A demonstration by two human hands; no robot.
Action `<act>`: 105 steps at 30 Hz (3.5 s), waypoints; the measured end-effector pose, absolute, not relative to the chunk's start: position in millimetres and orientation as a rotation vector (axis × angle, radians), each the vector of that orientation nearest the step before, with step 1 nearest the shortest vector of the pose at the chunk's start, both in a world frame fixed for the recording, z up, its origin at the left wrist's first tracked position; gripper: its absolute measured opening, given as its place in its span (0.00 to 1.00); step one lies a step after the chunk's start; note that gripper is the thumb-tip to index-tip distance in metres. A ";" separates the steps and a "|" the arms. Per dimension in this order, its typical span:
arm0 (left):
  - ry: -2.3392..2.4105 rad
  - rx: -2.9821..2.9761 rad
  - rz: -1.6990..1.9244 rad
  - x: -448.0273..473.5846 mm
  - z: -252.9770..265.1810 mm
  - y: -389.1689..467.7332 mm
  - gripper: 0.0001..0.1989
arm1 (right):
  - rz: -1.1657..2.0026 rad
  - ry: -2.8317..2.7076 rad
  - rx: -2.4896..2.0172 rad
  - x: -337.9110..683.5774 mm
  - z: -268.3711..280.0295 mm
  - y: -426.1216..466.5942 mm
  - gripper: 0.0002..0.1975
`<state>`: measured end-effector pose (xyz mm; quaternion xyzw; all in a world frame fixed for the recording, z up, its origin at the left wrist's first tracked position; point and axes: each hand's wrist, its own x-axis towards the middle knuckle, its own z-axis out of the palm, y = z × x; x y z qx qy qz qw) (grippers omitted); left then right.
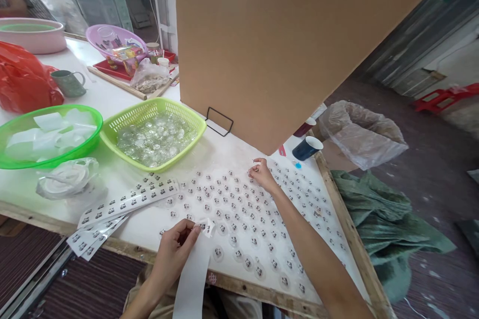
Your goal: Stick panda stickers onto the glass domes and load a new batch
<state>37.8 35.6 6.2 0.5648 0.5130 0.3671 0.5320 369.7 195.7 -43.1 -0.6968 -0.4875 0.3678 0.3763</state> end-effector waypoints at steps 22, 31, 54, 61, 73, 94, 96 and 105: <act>1.247 1.351 0.865 33.4 2.3 35.1 0.18 | 0.815 -1.575 -1.951 351.5 -44.1 199.5 0.19; 1.246 1.344 0.866 35.0 3.3 34.6 0.19 | 0.516 -1.722 -2.090 344.5 -42.9 198.8 0.20; 1.263 1.347 0.896 30.6 9.2 32.0 0.18 | 0.753 -1.498 -2.024 338.6 -45.1 218.6 0.03; 1.250 1.341 0.880 31.8 7.0 31.3 0.18 | 0.688 -1.534 -2.094 329.0 -48.0 224.9 0.06; 1.226 1.329 0.874 27.0 7.6 27.1 0.18 | 0.789 -1.456 -2.026 329.8 -37.8 209.3 0.07; 1.235 1.301 1.055 43.3 23.0 32.0 0.15 | 1.474 -1.666 -1.286 240.6 57.9 59.0 0.16; 1.237 1.331 1.055 43.8 23.6 30.6 0.15 | 1.454 -1.673 -1.313 240.3 54.9 58.8 0.17; 1.257 1.410 1.015 41.9 21.0 31.7 0.13 | 1.401 -1.730 -1.387 234.9 54.5 54.3 0.04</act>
